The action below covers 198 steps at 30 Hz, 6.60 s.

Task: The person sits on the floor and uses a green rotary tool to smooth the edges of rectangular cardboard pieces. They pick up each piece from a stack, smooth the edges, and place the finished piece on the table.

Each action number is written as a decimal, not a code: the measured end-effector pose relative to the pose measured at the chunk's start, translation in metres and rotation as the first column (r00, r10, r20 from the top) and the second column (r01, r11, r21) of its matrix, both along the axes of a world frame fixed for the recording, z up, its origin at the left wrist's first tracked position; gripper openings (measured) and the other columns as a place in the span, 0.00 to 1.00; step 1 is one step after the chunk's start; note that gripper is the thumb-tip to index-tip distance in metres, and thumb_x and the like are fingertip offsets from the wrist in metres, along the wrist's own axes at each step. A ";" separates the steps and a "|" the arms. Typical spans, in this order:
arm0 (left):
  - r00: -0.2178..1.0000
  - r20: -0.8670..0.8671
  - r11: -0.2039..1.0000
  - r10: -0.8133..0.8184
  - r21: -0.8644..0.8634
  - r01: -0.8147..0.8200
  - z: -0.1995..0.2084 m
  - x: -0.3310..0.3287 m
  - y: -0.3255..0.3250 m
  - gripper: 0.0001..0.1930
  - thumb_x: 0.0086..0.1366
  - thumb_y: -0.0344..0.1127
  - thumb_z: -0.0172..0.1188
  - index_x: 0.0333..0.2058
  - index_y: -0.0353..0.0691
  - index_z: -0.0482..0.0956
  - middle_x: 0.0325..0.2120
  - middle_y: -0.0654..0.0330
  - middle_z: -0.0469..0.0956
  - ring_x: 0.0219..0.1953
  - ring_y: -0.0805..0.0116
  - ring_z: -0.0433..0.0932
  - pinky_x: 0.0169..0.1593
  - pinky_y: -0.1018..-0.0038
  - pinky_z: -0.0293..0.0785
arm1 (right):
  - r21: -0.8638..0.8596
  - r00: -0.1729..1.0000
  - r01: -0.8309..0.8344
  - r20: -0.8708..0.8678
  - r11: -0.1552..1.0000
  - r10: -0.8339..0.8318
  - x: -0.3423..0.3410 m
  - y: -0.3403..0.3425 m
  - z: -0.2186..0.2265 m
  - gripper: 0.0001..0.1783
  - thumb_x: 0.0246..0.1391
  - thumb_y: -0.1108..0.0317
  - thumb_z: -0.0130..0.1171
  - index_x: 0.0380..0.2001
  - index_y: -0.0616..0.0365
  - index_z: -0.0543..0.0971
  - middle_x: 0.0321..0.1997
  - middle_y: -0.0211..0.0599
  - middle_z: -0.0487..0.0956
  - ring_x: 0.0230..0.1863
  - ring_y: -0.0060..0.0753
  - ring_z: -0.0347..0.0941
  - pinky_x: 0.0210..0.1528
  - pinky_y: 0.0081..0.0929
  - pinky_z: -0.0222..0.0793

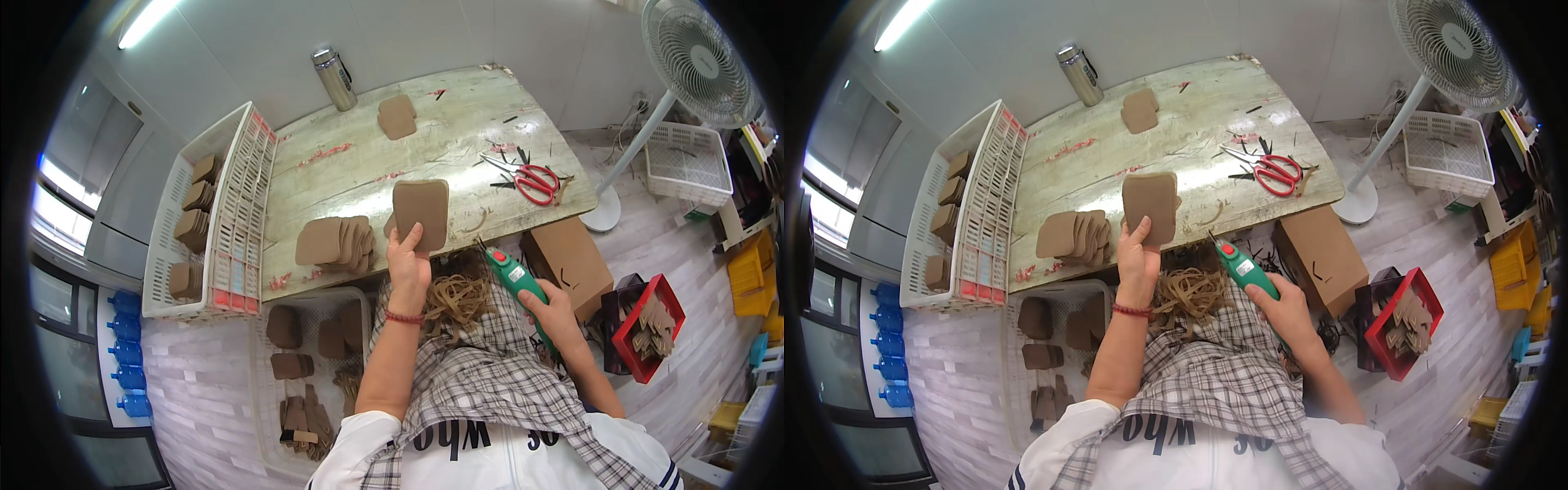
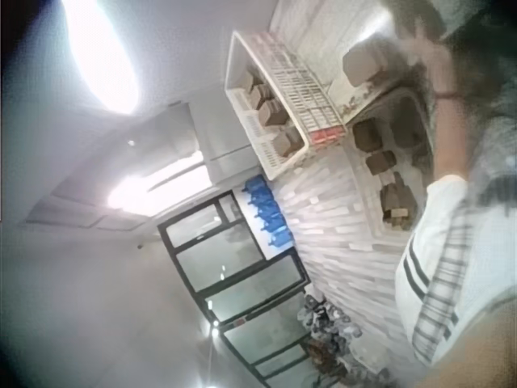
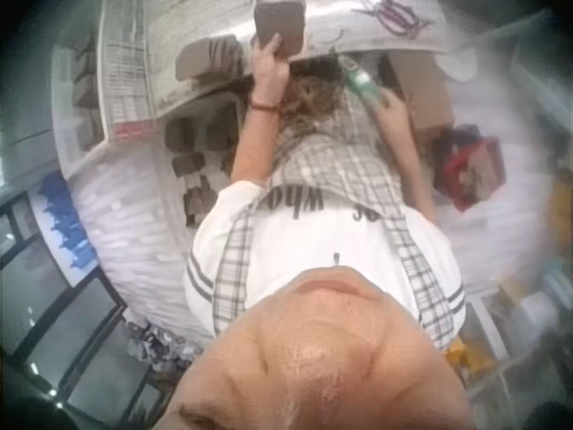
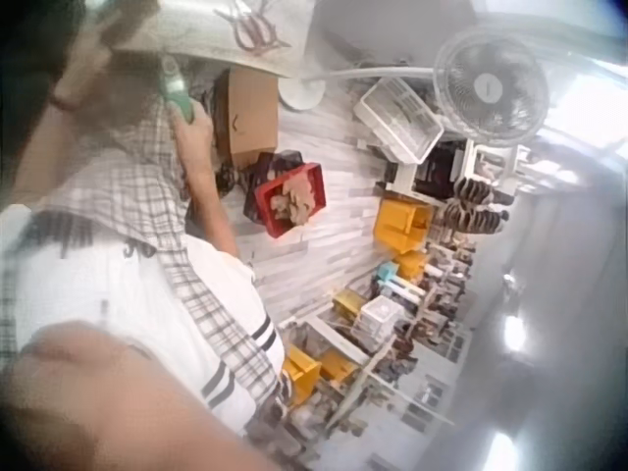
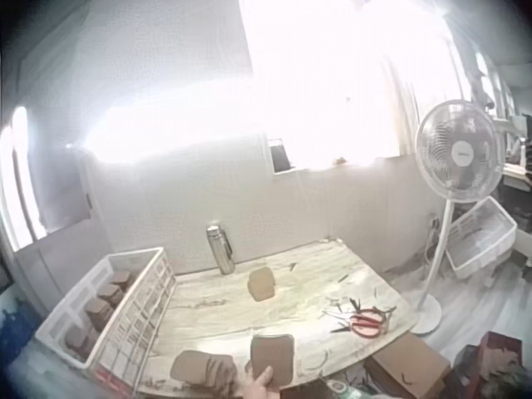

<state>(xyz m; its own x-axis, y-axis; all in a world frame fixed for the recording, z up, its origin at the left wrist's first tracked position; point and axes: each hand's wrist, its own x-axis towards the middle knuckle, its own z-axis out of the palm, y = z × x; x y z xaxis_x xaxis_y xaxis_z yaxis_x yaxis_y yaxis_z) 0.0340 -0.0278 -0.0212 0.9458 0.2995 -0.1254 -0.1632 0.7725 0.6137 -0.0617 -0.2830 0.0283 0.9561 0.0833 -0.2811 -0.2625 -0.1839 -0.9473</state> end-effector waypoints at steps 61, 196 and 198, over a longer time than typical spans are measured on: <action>0.929 -0.067 0.865 -0.363 0.346 0.363 0.005 -0.034 0.013 0.18 0.59 0.17 0.56 0.49 0.32 0.75 0.41 0.59 0.80 0.40 0.74 0.79 0.44 0.77 0.77 | 0.080 0.996 -0.085 0.003 0.993 0.085 0.001 -0.014 0.030 0.18 0.57 0.60 0.62 0.41 0.65 0.77 0.25 0.27 0.74 0.23 0.14 0.67 0.24 0.17 0.66; 0.998 0.042 0.988 -0.049 -0.142 0.054 0.015 -0.006 -0.041 0.21 0.60 0.17 0.56 0.52 0.37 0.68 0.49 0.57 0.74 0.51 0.61 0.75 0.57 0.65 0.74 | 0.190 0.999 -0.004 0.032 0.982 -0.002 0.004 0.013 0.024 0.19 0.58 0.58 0.61 0.42 0.65 0.78 0.23 0.27 0.73 0.21 0.14 0.66 0.24 0.17 0.64; 0.995 0.063 0.990 -0.082 -0.112 0.088 0.014 -0.009 -0.045 0.21 0.61 0.17 0.56 0.52 0.37 0.68 0.49 0.57 0.75 0.51 0.60 0.76 0.57 0.65 0.74 | 0.192 0.999 -0.004 0.038 0.981 -0.004 0.005 0.013 0.027 0.19 0.58 0.58 0.61 0.41 0.65 0.78 0.23 0.27 0.73 0.21 0.15 0.67 0.24 0.17 0.64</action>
